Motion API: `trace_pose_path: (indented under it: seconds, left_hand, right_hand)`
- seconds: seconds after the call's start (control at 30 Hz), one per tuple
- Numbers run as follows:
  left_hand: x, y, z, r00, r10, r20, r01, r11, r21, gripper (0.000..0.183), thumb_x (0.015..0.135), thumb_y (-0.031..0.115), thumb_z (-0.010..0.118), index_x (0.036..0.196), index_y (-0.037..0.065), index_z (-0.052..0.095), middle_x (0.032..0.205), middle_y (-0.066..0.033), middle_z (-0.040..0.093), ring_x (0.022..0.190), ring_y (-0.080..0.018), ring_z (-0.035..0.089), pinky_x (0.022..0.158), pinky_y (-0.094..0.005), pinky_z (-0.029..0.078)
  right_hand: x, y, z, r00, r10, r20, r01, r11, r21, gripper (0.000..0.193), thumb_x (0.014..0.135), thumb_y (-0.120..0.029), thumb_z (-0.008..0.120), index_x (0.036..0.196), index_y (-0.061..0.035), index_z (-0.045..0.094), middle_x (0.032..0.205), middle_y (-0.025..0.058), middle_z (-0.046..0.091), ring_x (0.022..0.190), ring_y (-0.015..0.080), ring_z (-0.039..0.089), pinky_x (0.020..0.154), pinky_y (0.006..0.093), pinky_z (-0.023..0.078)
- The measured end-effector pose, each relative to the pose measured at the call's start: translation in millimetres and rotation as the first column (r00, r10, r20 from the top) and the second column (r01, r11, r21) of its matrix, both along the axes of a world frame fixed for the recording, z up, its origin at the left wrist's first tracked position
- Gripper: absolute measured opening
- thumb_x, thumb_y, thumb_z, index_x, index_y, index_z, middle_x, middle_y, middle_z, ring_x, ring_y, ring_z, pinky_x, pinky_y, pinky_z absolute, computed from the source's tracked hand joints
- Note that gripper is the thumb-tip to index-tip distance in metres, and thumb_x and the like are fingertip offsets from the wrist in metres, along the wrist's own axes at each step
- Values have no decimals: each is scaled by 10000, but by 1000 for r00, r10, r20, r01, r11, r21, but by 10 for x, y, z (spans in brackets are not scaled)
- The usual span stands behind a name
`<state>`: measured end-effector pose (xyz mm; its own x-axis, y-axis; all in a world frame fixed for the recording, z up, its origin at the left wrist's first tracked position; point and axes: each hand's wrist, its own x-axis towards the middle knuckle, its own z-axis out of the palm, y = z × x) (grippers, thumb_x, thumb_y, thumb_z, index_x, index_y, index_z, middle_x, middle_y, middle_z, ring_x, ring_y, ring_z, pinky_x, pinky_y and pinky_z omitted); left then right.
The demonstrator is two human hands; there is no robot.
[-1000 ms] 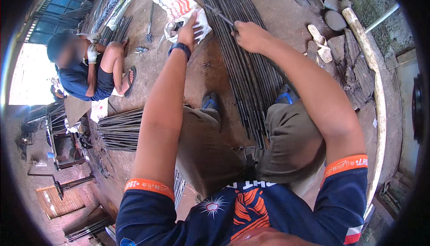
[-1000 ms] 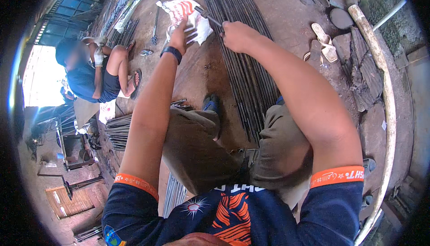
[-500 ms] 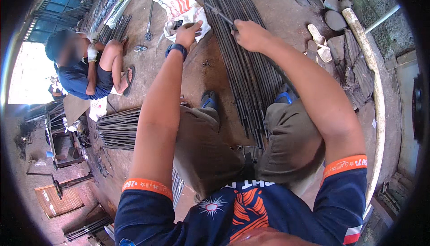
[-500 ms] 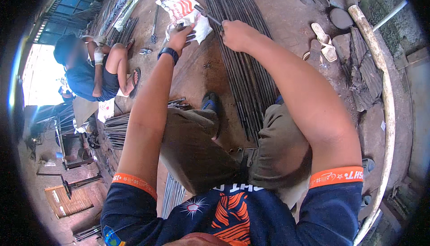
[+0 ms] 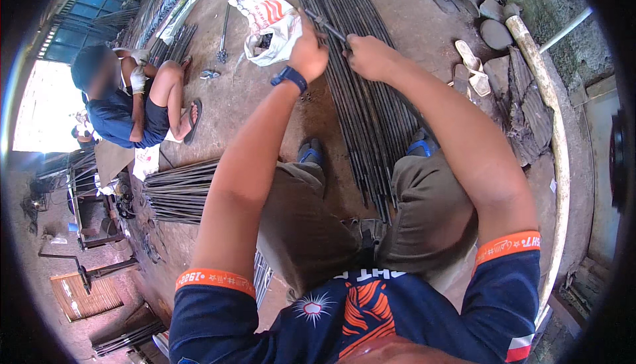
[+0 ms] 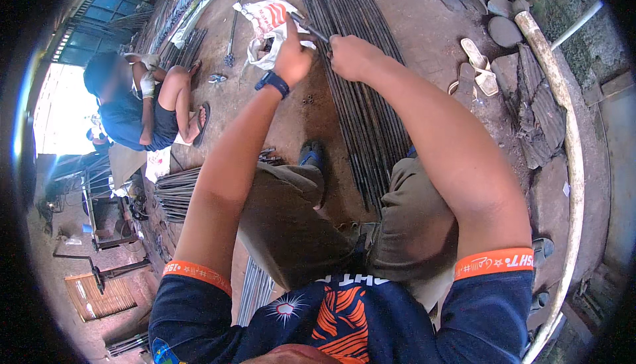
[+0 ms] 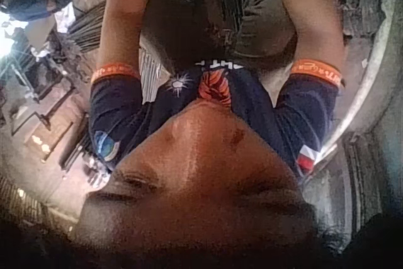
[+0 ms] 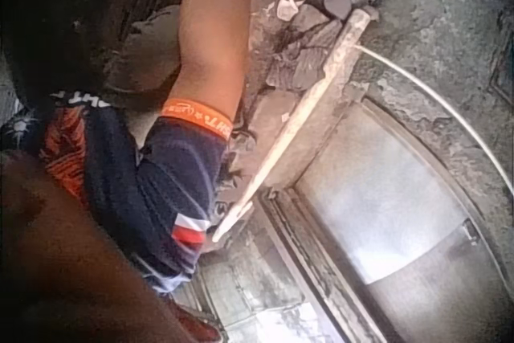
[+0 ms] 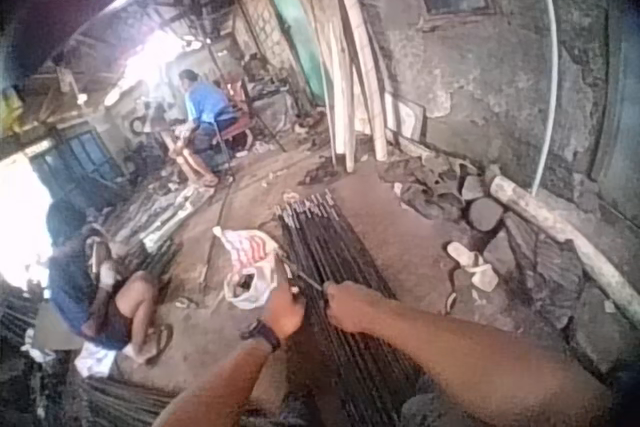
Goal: Manually straightening and checking lengths of metal rods in a fabrication shop.
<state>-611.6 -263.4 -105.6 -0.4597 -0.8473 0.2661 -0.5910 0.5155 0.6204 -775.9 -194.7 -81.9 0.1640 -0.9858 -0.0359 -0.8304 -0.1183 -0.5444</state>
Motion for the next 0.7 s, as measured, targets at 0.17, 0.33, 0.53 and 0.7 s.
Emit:
trace_pose_path:
  seconds: [0.17,0.33,0.53,0.7]
  left_hand:
    - [-180,170,-53,998,56,26,-53,993,-109,986,681,14,537,1318,-95,-208,910,-285,601,875,-432,584,794,-419,462]
    - [-230,202,-4,997,72,20,-71,997,-30,1021,676,-5,562,1298,-101,-242,866,-360,567,829,-449,588,764,-433,468]
    - [-262,214,-21,990,121,70,-114,988,-105,1042,685,-3,573,1279,-97,-278,864,-356,570,834,-446,588,765,-433,467]
    - [-280,187,-22,991,124,59,-126,992,20,1029,694,9,568,1312,-63,-252,886,-347,573,844,-435,590,762,-431,468]
  right_hand:
    - [-17,-14,-37,1000,4,24,-3,1000,-19,239,815,-140,481,950,53,524,895,284,595,891,414,576,781,473,452]
    - [-19,-26,-33,1000,-5,6,5,1000,8,249,770,-66,473,976,59,540,937,265,606,913,383,591,793,446,466]
    - [5,-13,19,1000,15,1,-15,1000,20,255,762,-67,495,981,57,537,933,256,610,899,377,597,787,441,472]
    - [-37,-43,-60,1000,-18,-11,18,1000,6,259,759,-62,491,988,53,532,932,255,612,902,380,597,785,444,475]
